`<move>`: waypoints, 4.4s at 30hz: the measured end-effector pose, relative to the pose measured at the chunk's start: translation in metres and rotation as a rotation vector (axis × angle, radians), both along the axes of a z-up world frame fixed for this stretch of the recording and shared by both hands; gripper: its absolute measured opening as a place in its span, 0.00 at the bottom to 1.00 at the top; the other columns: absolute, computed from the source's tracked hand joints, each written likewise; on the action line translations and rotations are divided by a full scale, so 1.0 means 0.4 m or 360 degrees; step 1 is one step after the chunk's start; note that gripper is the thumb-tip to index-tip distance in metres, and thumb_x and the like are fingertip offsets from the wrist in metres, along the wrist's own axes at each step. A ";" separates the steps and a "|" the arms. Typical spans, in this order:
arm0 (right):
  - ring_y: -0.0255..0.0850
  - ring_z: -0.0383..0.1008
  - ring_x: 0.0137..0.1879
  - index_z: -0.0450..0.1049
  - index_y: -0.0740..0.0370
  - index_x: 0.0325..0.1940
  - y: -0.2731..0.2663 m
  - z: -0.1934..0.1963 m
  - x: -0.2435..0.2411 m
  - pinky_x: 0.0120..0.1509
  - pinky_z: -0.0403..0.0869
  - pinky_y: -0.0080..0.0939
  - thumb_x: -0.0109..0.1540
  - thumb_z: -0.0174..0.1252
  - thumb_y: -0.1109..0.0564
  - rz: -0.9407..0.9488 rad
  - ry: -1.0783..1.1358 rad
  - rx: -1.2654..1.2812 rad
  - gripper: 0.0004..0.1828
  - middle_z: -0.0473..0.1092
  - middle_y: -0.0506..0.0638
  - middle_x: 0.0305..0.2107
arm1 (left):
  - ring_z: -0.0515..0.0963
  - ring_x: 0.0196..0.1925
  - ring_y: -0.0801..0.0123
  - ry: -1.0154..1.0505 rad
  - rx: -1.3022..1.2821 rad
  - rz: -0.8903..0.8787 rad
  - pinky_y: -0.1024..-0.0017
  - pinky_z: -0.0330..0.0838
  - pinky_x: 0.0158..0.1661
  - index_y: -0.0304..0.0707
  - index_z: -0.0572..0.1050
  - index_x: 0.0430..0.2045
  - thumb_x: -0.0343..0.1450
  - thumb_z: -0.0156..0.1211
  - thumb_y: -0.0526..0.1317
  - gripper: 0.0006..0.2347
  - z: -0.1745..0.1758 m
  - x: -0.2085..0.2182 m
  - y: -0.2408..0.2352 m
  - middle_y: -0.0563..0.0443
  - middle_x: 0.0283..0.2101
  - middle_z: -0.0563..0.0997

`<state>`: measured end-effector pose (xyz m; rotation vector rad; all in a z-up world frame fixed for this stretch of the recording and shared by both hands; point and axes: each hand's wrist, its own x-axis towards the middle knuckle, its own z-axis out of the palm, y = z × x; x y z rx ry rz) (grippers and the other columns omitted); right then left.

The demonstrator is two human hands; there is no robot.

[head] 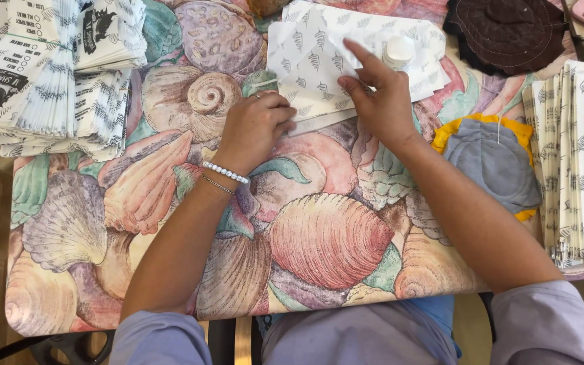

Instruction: Folding paper food wrappers into a specific shape and stacking them

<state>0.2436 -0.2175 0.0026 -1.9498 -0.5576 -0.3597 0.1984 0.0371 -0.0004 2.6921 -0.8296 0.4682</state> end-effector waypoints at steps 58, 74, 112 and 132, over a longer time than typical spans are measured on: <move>0.52 0.74 0.61 0.57 0.72 0.73 -0.149 0.430 -0.229 0.69 0.73 0.54 0.55 0.52 0.39 0.1132 0.0143 -0.0540 0.49 0.69 0.63 0.60 | 0.73 0.28 0.79 0.0913 -0.1597 0.0449 0.79 0.66 0.27 0.43 0.75 0.26 0.70 0.66 0.43 0.08 0.335 -0.448 0.019 0.58 0.29 0.77; 0.52 0.82 0.47 0.72 0.69 0.66 -0.023 0.175 -0.216 0.52 0.79 0.48 0.59 0.66 0.63 0.0649 0.1062 -0.0297 0.29 0.79 0.63 0.42 | 0.72 0.24 0.81 0.1349 -0.1899 0.0405 0.83 0.64 0.26 0.35 0.77 0.23 0.70 0.67 0.37 0.07 0.092 -0.354 -0.031 0.56 0.21 0.78; 0.34 0.71 0.33 0.80 0.69 0.45 0.048 0.034 -0.272 0.39 0.75 0.35 0.68 0.59 0.63 0.0625 0.1083 -0.0042 0.06 0.76 0.56 0.24 | 0.82 0.38 0.74 0.0974 -0.1544 0.0134 0.70 0.76 0.36 0.39 0.81 0.32 0.71 0.64 0.38 0.04 0.042 -0.314 -0.061 0.41 0.28 0.85; 0.32 0.71 0.34 0.79 0.69 0.44 0.038 0.036 -0.273 0.40 0.73 0.33 0.68 0.59 0.65 0.0708 0.1101 0.0047 0.04 0.76 0.54 0.26 | 0.82 0.40 0.73 0.1022 -0.1617 0.0100 0.70 0.77 0.39 0.39 0.82 0.35 0.73 0.63 0.36 0.03 0.044 -0.314 -0.055 0.40 0.30 0.86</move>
